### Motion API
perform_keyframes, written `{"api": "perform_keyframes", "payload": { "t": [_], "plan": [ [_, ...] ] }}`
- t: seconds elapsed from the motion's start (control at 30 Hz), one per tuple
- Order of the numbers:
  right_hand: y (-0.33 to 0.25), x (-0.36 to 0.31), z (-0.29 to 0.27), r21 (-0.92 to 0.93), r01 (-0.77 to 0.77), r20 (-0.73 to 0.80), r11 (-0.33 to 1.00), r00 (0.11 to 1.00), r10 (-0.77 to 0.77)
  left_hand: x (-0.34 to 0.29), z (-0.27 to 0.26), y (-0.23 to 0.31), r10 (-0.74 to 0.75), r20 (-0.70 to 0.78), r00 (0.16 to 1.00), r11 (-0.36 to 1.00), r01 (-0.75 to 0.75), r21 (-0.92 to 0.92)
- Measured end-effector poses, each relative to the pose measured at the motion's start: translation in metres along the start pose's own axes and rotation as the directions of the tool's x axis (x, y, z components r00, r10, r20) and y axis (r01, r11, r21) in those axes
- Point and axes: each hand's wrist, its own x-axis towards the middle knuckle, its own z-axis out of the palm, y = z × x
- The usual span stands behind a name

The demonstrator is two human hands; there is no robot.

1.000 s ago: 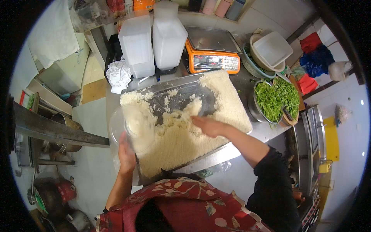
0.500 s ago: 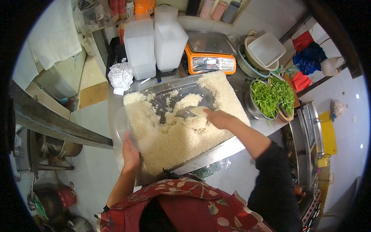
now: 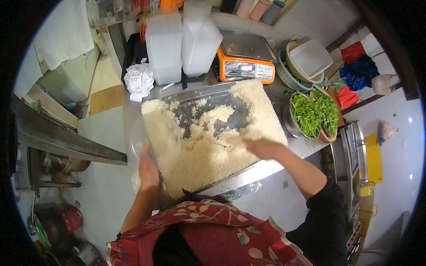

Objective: The person scoops cooked rice from a large tray into small plastic containers using a rice paddle, then weighs each container on a digital scale. The person also rinses the paddle at a sink and places filled containers into a tray of black bowls.

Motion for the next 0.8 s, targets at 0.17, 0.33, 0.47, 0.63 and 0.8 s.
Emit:
{"api": "perform_keyframes", "payload": {
  "t": [0.17,0.33,0.47,0.63,0.8],
  "plan": [
    [0.028,0.057,0.046,0.015,0.065,-0.148,0.998,0.987,-0.062,0.005,0.008,-0.001,-0.017,0.061,0.998,0.998,0.021,-0.062],
    [0.006,0.01,-0.008,-0.025,0.003,-0.092,1.0,0.996,-0.005,0.007,-0.002,-0.005,0.015,0.03,0.999,0.999,-0.014,-0.047],
    [0.04,0.026,0.041,-0.073,0.07,-0.145,0.995,0.986,-0.08,0.002,0.001,-0.007,0.018,0.02,1.0,0.996,-0.016,-0.091],
    [0.003,0.066,0.007,-0.106,0.141,-0.143,0.984,0.977,-0.156,0.002,0.01,-0.003,0.035,0.018,0.999,0.998,-0.034,-0.051],
    [0.002,0.032,-0.056,0.112,0.24,-0.277,0.964,0.939,-0.202,-0.003,0.005,-0.002,0.069,0.02,0.997,0.997,-0.069,-0.033]
  ]
}}
